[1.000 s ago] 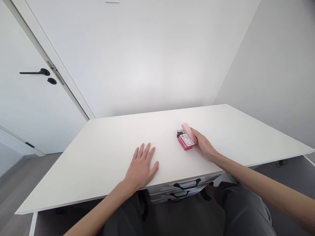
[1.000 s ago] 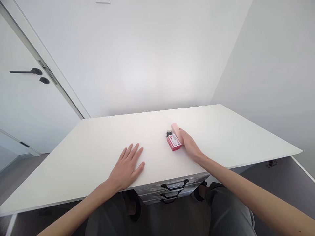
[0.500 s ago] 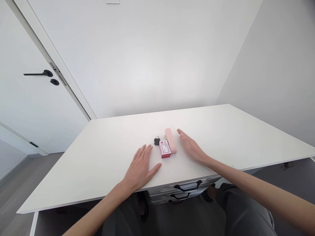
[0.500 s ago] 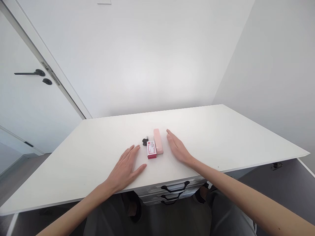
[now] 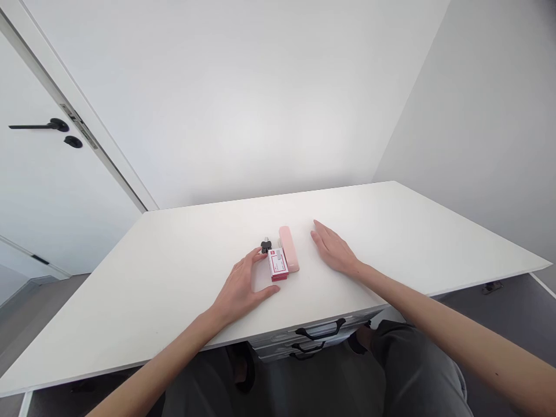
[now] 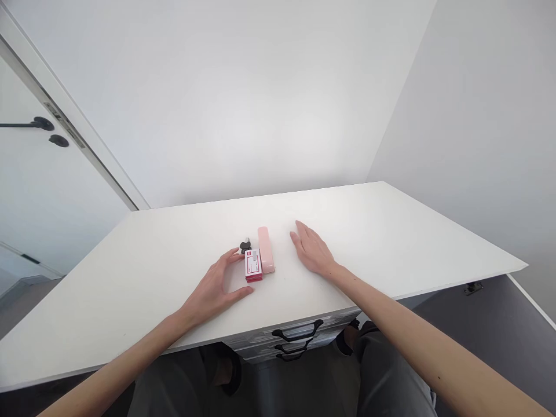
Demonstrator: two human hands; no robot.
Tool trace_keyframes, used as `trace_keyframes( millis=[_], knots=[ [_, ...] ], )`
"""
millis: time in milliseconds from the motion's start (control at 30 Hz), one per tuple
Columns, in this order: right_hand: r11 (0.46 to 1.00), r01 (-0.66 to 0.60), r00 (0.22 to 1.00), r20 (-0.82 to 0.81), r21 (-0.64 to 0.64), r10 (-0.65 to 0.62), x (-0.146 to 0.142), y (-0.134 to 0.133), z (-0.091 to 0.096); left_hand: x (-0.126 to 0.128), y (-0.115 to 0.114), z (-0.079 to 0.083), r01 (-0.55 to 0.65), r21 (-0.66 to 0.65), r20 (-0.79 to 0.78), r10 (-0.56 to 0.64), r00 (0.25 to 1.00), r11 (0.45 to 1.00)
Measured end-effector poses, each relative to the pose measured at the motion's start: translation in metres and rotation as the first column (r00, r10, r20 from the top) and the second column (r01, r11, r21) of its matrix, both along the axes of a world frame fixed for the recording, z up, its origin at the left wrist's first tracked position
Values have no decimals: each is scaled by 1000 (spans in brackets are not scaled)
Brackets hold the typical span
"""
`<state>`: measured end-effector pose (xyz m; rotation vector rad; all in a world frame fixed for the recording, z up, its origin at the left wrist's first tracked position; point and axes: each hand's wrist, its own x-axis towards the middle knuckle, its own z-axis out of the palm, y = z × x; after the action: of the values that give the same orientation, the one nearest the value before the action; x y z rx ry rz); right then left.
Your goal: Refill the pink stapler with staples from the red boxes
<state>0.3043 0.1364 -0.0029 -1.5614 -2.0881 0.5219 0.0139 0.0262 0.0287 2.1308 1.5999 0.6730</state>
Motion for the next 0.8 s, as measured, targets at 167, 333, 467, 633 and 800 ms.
trace_keyframes(
  millis=[167, 333, 467, 633, 800],
  knots=[
    [1000, -1, 999, 47, 26, 0, -1, 0, -1, 7, 13, 2, 5, -14, 52, -4, 999, 1000],
    [999, 7, 998, 64, 46, -10, -4, 1, -1, 12, 17, 7, 6, -25, 142, -3, 990, 1000],
    [998, 10, 997, 76, 60, -14, -5, -1, 1, -2, 11, 12, -19, -53, 155, 27, 988, 998],
    [997, 5, 996, 87, 70, -11, -6, -2, 2, -52, 4, 24, -163, -32, 82, 165, 983, 986],
    [997, 7, 996, 83, 81, -13, -7, -4, 0, -120, -1, 43, -375, -49, -32, 373, 927, 926]
  ],
)
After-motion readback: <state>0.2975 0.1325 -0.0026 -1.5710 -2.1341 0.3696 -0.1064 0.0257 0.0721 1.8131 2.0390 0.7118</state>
